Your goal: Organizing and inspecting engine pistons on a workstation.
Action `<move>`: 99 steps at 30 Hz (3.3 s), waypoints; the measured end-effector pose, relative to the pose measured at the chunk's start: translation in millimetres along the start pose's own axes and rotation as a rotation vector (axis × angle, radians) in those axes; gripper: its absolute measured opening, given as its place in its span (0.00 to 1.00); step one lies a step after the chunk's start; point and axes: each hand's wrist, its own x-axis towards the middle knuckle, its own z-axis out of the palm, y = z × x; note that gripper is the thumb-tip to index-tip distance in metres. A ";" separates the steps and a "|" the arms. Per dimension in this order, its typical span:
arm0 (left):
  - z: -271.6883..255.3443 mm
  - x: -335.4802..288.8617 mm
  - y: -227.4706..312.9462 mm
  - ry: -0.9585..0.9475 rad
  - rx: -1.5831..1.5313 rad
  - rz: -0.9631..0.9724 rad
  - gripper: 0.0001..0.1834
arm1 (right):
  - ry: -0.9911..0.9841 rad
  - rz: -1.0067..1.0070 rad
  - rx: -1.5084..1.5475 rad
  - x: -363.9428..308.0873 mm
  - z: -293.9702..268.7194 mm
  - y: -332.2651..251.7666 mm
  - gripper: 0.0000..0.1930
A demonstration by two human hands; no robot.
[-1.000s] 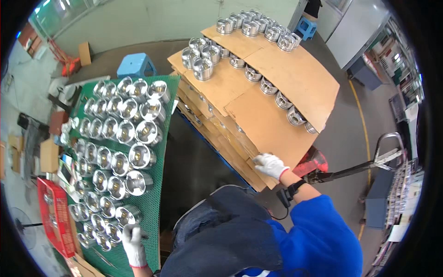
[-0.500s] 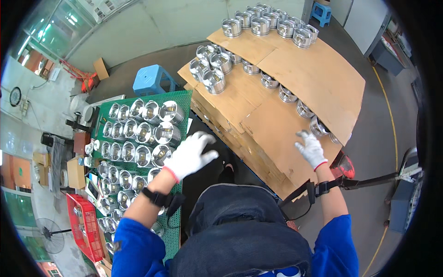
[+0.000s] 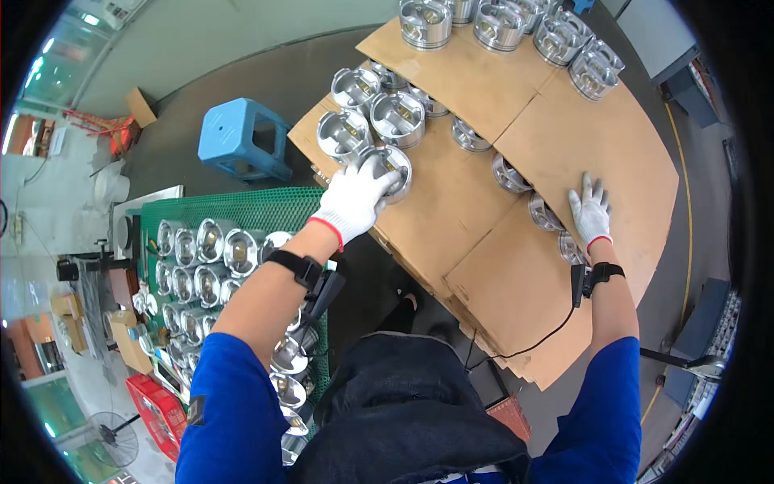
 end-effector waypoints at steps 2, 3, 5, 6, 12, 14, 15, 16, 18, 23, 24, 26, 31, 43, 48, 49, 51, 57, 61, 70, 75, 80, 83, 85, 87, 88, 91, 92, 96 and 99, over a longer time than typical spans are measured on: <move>6.5 32.8 -11.8 0.026 0.044 0.040 0.31 | 0.010 0.023 -0.048 10.5 3.5 -8.8 0.36; 10.7 49.1 -16.7 0.016 0.037 0.044 0.31 | 0.039 0.041 -0.089 15.3 4.4 -12.9 0.35; 17.1 78.7 -24.4 -0.004 0.160 0.124 0.31 | 0.056 0.051 -0.095 19.8 7.0 -15.2 0.34; 19.1 91.5 -28.5 0.014 0.195 0.180 0.27 | 0.085 0.057 -0.097 20.6 7.9 -15.3 0.33; 39.2 144.3 -46.8 -0.257 0.365 0.319 0.18 | 0.198 0.045 -0.084 17.9 8.2 -14.4 0.31; 39.6 152.2 -48.1 -0.289 0.387 0.325 0.19 | 0.201 0.047 -0.080 19.4 4.3 -17.1 0.30; 34.6 152.8 -43.9 -0.264 0.393 0.313 0.19 | 0.213 0.038 -0.077 19.1 3.4 -17.7 0.30; 34.7 152.6 -40.7 -0.262 0.376 0.317 0.20 | 0.203 0.050 -0.078 16.4 5.0 -17.0 0.30; 36.3 151.8 -37.2 -0.247 0.363 0.314 0.20 | 0.213 0.045 -0.072 16.3 5.0 -18.3 0.30; 38.9 115.8 -6.8 -0.114 0.381 0.339 0.19 | 0.233 0.026 -0.078 16.2 7.7 -19.2 0.30; 35.0 97.8 4.3 -0.037 0.373 0.363 0.17 | 0.237 0.020 -0.077 16.7 8.3 -19.5 0.30; 41.4 56.5 28.7 -0.052 0.347 0.359 0.18 | 0.219 0.026 -0.073 14.5 4.7 -20.1 0.31; 0.0 -72.1 103.8 -0.096 0.069 0.167 0.24 | 0.159 0.052 -0.066 25.9 14.9 -12.8 0.31; 6.3 -433.6 265.3 -0.244 -0.396 -1.138 0.19 | 0.078 -0.315 0.043 77.3 80.0 27.4 0.37; 40.4 -565.2 333.2 -0.237 -0.526 -1.547 0.24 | -0.177 -0.572 0.162 -22.7 57.2 -8.7 0.31; 44.5 -588.0 340.9 -0.283 -0.587 -1.589 0.24 | -0.276 -0.686 0.394 -44.2 57.8 -9.0 0.29; 59.4 -634.5 357.6 -0.331 -0.617 -1.685 0.26 | -0.222 -0.916 -0.010 -131.0 35.0 -57.5 0.24; 112.9 -780.4 357.0 -0.352 -0.685 -1.706 0.27 | -0.446 -1.247 -0.061 -361.4 -29.7 -165.5 0.19; 147.5 -875.9 336.3 -0.365 -0.550 -1.630 0.24 | -0.381 -1.459 -0.049 -451.4 -43.4 -209.3 0.18; 214.8 -1024.7 232.0 0.055 -0.259 -1.675 0.25 | -0.279 -1.526 -0.303 -565.7 -121.4 -216.6 0.19; 238.1 -1061.6 227.2 0.274 -0.190 -1.516 0.36 | -0.306 -1.902 -0.262 -700.0 -196.2 -323.3 0.20; 249.4 -1080.1 233.6 0.050 -0.007 -1.526 0.43 | -0.472 -2.327 0.378 -781.5 -281.1 -331.2 0.08; 241.9 -1054.9 237.3 0.348 -0.099 -1.585 0.35 | -0.304 -2.359 1.072 -787.7 -305.0 -290.2 0.11; 221.9 -1040.1 254.5 0.327 -0.096 -1.543 0.35 | -0.296 -2.411 0.969 -762.8 -326.1 -290.0 0.11; 197.1 -1010.5 259.9 0.353 -0.149 -1.425 0.33 | -0.249 -2.440 0.850 -736.8 -336.4 -270.2 0.12; 184.7 -992.3 262.3 0.362 -0.175 -1.364 0.33 | -0.248 -2.390 1.003 -723.8 -336.6 -256.4 0.12; 152.6 -900.9 231.0 0.416 -0.245 -1.154 0.31 | -0.183 -2.324 1.394 -684.0 -314.6 -225.1 0.13; 142.3 -869.9 219.1 0.420 -0.274 -1.081 0.31 | -0.055 -2.199 1.642 -680.8 -296.2 -218.4 0.12; 115.9 -749.2 233.9 0.391 -0.470 -0.826 0.28 | 0.475 -1.861 1.924 -632.5 -295.8 -180.9 0.12; 85.3 -668.5 253.8 0.396 -0.600 -0.662 0.27 | 0.465 -2.060 1.692 -559.2 -318.7 -118.1 0.12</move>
